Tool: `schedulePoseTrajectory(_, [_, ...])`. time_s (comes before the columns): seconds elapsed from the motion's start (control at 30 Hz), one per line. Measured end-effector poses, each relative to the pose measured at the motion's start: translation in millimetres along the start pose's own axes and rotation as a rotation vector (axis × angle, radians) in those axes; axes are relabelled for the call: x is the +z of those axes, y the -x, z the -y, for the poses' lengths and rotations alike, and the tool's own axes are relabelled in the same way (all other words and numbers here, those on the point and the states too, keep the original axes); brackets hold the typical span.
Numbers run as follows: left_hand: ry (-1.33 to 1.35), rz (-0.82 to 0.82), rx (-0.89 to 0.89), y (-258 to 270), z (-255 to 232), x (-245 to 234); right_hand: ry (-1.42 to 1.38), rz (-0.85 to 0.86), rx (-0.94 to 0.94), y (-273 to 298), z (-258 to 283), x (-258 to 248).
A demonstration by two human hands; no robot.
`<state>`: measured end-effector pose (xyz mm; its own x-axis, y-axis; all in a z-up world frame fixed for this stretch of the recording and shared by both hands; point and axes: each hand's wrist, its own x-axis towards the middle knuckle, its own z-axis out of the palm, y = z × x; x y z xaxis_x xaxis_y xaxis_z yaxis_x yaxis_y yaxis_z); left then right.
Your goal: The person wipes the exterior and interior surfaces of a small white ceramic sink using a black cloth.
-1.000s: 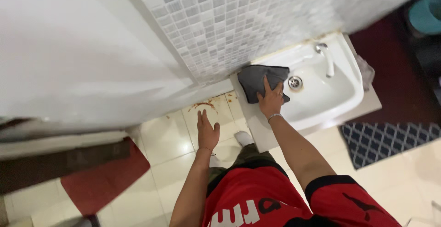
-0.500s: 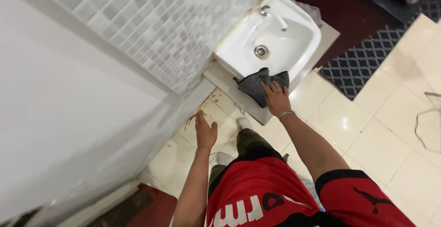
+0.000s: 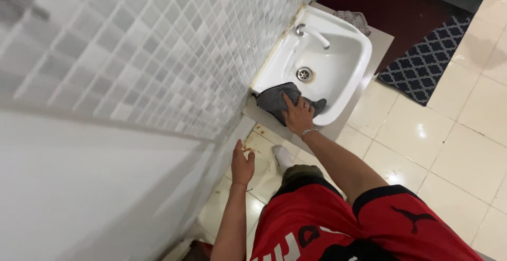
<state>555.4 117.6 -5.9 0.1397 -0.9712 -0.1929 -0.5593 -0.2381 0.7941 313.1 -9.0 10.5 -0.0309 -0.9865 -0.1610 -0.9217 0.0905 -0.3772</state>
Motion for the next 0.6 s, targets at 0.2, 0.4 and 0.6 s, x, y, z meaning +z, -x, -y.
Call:
schedulePoseTrajectory(0.2, [-0.010,0.161,0.016,-63.3,-23.7,-14.5,-0.015,-0.073,-0.011,-56.5,25.1,16.7])
schedulePoseTrajectory(0.4, [-0.065,0.332,-0.044,-119.9,-69.3,-6.1,-0.134,0.008,0.182,-127.2,44.0,21.7])
schedulePoseTrajectory(0.6, [-0.039,0.449,-0.086,-153.6,-84.1,1.3,-0.284,-0.188,0.217,-180.6,34.9,34.5])
